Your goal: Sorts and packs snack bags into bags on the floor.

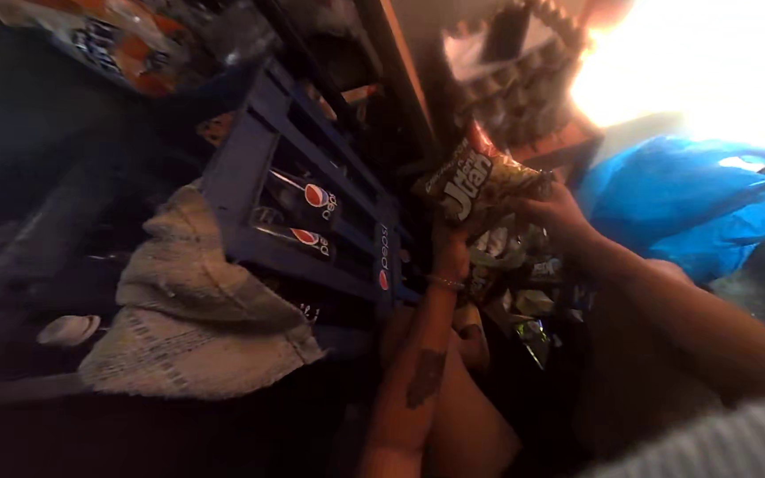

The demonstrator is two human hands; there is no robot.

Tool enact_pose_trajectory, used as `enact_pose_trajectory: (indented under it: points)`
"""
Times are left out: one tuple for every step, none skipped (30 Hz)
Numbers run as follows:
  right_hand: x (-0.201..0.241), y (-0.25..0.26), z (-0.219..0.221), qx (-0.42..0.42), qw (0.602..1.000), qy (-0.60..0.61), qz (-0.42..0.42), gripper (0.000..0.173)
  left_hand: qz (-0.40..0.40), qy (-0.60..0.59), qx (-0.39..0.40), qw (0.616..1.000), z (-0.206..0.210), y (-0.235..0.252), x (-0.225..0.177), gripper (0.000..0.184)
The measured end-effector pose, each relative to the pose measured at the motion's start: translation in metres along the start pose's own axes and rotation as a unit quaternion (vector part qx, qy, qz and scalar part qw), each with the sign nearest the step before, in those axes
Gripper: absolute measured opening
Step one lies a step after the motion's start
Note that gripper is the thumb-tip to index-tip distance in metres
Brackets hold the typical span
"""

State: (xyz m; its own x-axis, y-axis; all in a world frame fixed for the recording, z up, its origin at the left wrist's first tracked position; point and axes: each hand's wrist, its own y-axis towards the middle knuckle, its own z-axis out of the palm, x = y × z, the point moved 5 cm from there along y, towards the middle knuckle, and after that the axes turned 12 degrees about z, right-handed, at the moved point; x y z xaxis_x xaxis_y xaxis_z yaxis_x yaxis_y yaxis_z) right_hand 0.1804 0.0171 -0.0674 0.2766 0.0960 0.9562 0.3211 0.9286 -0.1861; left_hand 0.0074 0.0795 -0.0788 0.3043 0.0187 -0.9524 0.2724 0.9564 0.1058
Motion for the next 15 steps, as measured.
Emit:
enact_pose_trajectory:
  points:
    - [0.0, 0.001, 0.0, 0.001, 1.0, 0.0, 0.004, 0.015, 0.035, 0.007, 0.008, 0.999, -0.001, 0.002, 0.001, 0.074]
    - [0.0, 0.001, 0.0, 0.006, 1.0, 0.003, 0.003, 0.012, 0.06, 0.016, 0.017, 0.998, -0.001, 0.003, 0.001, 0.086]
    - [0.001, 0.001, 0.0, 0.011, 1.0, 0.005, 0.001, 0.011, 0.072, 0.02, 0.02, 0.997, -0.001, 0.004, 0.001, 0.096]
    - [0.001, 0.001, 0.0, 0.016, 1.0, 0.01, 0.002, 0.009, 0.076, 0.024, 0.02, 0.997, -0.001, 0.004, 0.001, 0.103]
    - [0.001, 0.001, 0.002, 0.02, 1.0, 0.022, 0.008, 0.007, 0.075, 0.028, 0.015, 0.997, -0.002, 0.004, 0.001, 0.106]
    - [-0.002, 0.001, 0.004, 0.027, 0.998, 0.047, 0.027, 0.005, 0.072, 0.028, 0.003, 0.997, -0.003, 0.004, 0.0, 0.105]
    - [-0.007, 0.002, 0.006, 0.027, 0.995, 0.082, 0.056, 0.004, 0.072, 0.02, -0.011, 0.997, -0.005, 0.005, -0.002, 0.1]
    - [-0.013, 0.002, 0.007, 0.017, 0.988, 0.119, 0.1, 0.01, 0.074, 0.011, -0.03, 0.997, -0.006, 0.006, -0.006, 0.092]
    - [-0.02, 0.004, 0.007, -0.006, 0.977, 0.151, 0.149, 0.017, 0.073, -0.006, -0.045, 0.996, -0.007, 0.008, -0.01, 0.086]
    - [-0.027, 0.006, 0.007, -0.032, 0.966, 0.168, 0.195, 0.023, 0.072, -0.019, -0.053, 0.996, -0.009, 0.01, -0.013, 0.082]
    - [-0.034, 0.008, 0.006, -0.049, 0.956, 0.169, 0.235, 0.027, 0.073, -0.031, -0.062, 0.995, -0.012, 0.012, -0.015, 0.08]
    - [-0.04, 0.008, 0.007, -0.055, 0.949, 0.163, 0.264, 0.028, 0.072, -0.041, -0.068, 0.994, -0.014, 0.013, -0.016, 0.077]
    - [-0.044, 0.007, 0.009, -0.045, 0.946, 0.146, 0.286, 0.029, 0.074, -0.048, -0.074, 0.993, -0.016, 0.014, -0.018, 0.074]
    - [-0.048, 0.006, 0.012, -0.019, 0.945, 0.126, 0.302, 0.029, 0.078, -0.054, -0.077, 0.992, -0.018, 0.015, -0.019, 0.074]
    - [-0.05, 0.004, 0.016, 0.014, 0.944, 0.105, 0.312, 0.029, 0.081, -0.058, -0.077, 0.992, -0.019, 0.016, -0.02, 0.075]
